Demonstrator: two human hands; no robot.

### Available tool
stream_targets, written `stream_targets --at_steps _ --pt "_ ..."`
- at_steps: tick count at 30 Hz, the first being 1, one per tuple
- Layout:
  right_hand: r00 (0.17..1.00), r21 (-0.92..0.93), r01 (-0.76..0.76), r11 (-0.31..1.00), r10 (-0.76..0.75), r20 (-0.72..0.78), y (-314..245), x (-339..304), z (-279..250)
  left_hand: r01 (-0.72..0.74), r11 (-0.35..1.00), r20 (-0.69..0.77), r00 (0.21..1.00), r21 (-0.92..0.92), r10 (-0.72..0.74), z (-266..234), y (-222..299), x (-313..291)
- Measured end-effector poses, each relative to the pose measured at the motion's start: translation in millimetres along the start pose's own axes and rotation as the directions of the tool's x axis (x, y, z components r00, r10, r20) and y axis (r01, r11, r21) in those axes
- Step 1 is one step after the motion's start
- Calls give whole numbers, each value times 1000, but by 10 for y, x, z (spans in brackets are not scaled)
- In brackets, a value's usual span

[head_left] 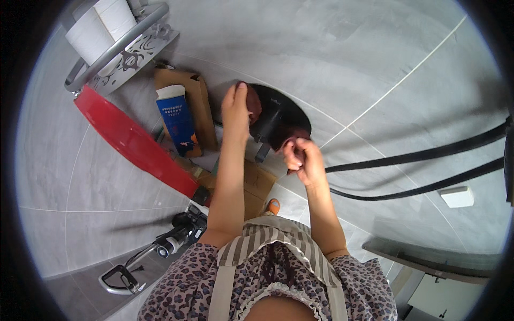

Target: The person flushes the toilet, washes hands at the sink, then wipes the toilet seat, a towel radiator, a red step ladder, and the shower head and hose using a cloth. The person also wipes the shower door frame and glass.

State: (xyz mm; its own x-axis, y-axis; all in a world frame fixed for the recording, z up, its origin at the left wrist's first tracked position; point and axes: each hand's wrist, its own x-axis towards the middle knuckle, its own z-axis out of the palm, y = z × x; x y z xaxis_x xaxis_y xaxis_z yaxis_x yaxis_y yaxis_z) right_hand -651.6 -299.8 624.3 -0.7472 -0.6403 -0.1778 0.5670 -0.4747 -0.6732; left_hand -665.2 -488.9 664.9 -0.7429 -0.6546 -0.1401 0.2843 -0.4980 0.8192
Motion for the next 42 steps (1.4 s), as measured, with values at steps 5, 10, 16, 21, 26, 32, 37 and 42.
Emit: stream_targets --at_steps 5,10,16,21,26,32,37,42 --pt "992 -54 -126 991 125 -24 409 237 -30 -264 934 235 950 242 208 370 592 -391" --pt "939 -164 -1 986 -56 -341 67 216 217 -220 880 343 937 422 70 130 508 -96" --pt "818 -511 499 700 -576 10 -476 -284 768 143 869 57 980 474 -192 -392 -396 158" --pt "886 -511 165 844 -354 -299 -241 -175 618 -155 951 214 972 267 99 -111 -72 -16" --pt "940 -349 -76 934 -50 -339 634 81 -315 -257 963 248 931 -83 270 -118 361 -213" --pt "781 -684 -156 712 -335 -526 1252 425 -1331 65 997 -293 953 -44 -75 -678 -443 -49" --pt "621 -418 -434 798 -71 -781 1735 431 -1976 406 850 -217 911 335 -350 -1345 -1686 414" --pt "701 -434 -365 823 -64 -710 1957 668 -2059 522 760 -50 835 386 -548 -1764 -2410 415"
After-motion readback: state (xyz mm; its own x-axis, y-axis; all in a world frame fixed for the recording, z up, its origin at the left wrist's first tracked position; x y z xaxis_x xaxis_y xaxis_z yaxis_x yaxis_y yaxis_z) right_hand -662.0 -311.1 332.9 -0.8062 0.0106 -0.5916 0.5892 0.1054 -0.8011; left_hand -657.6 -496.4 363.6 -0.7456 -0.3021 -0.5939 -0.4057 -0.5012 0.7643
